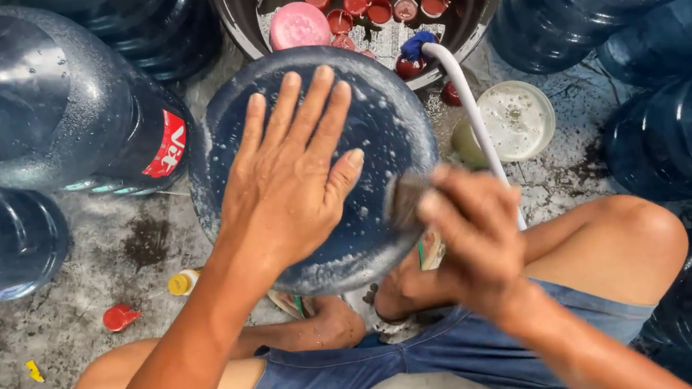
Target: Scrubbing the exterior of a large plastic water jug with an abrasive pad to remove dirt or labels.
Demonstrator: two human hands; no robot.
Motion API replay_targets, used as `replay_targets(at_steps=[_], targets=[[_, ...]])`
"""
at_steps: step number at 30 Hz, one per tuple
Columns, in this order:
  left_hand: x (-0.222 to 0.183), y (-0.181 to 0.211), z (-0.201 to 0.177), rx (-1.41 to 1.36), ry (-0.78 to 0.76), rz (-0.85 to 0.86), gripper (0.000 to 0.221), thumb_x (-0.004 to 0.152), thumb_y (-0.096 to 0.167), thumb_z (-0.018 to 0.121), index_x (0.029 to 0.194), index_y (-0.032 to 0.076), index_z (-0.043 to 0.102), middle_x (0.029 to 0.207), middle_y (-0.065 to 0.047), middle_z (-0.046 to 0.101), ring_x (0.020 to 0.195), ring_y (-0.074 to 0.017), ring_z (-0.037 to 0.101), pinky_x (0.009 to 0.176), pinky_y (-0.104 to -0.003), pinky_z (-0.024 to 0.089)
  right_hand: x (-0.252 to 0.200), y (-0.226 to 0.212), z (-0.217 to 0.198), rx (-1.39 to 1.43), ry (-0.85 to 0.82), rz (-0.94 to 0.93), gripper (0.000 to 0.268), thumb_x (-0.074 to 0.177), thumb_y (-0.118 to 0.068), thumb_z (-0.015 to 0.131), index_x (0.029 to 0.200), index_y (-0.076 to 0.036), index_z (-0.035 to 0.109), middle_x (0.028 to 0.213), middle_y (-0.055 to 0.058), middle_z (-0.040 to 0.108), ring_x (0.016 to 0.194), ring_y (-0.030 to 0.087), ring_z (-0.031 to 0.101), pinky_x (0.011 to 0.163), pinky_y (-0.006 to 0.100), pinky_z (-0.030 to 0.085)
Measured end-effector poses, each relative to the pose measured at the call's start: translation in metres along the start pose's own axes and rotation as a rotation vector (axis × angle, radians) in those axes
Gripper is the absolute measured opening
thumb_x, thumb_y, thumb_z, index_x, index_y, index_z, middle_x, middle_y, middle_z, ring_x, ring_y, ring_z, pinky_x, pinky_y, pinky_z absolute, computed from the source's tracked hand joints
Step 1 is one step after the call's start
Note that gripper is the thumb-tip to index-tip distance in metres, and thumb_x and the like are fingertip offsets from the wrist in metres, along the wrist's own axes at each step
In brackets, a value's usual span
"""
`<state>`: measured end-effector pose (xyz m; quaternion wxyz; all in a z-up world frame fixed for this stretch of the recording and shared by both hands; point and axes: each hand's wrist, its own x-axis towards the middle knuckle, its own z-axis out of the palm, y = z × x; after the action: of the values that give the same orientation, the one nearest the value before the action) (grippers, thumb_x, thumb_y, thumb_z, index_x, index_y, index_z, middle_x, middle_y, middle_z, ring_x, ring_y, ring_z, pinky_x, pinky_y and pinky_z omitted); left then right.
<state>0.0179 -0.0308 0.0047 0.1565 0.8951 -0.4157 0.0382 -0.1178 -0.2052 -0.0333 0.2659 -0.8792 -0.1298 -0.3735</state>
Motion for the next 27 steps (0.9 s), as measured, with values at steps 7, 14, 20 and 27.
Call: replay_targets(at_steps=[7,14,20,27], targets=[[-0.007,0.001,-0.006,-0.013,-0.012,0.034,0.055,0.099,0.032,0.039,0.147,0.008,0.026,0.153,-0.008,0.028,0.142,-0.0282,0.024,0.115,-0.047,0.016,0.026,-0.017,-0.028,0.024,-0.219,-0.038,0.040,0.093,-0.037,0.052,0.116,-0.005,0.058,0.117,0.021,0.056,0.100,0.033,0.055,0.088,0.043,0.039],[-0.014,0.009,-0.007,-0.017,0.021,0.142,0.057,0.096,0.027,0.048,0.146,0.008,0.028,0.152,-0.007,0.031,0.141,-0.0288,0.030,0.115,-0.047,0.022,0.035,0.009,-0.044,-0.058,-0.419,0.023,0.055,0.081,0.011,0.044,0.133,-0.007,0.048,0.136,0.022,0.047,0.113,0.036,0.042,0.089,0.046,0.033],[-0.017,0.010,-0.010,-0.064,0.004,0.192,0.056,0.093,0.022,0.048,0.144,0.006,0.031,0.151,-0.009,0.032,0.140,-0.0270,0.032,0.115,-0.045,0.024,0.031,0.013,-0.054,-0.004,-0.603,-0.152,0.048,0.085,0.002,0.046,0.132,-0.009,0.049,0.137,0.017,0.046,0.099,0.034,0.044,0.090,0.043,0.041],[-0.024,0.009,-0.009,0.108,0.232,-0.202,0.051,0.092,0.019,0.049,0.136,-0.006,0.042,0.141,-0.027,0.040,0.131,-0.0435,0.039,0.110,-0.053,0.030,0.031,-0.024,-0.051,0.174,-0.714,-0.261,0.043,0.093,-0.003,0.027,0.131,-0.003,0.047,0.134,0.022,0.046,0.097,0.038,0.047,0.085,0.048,0.046]])
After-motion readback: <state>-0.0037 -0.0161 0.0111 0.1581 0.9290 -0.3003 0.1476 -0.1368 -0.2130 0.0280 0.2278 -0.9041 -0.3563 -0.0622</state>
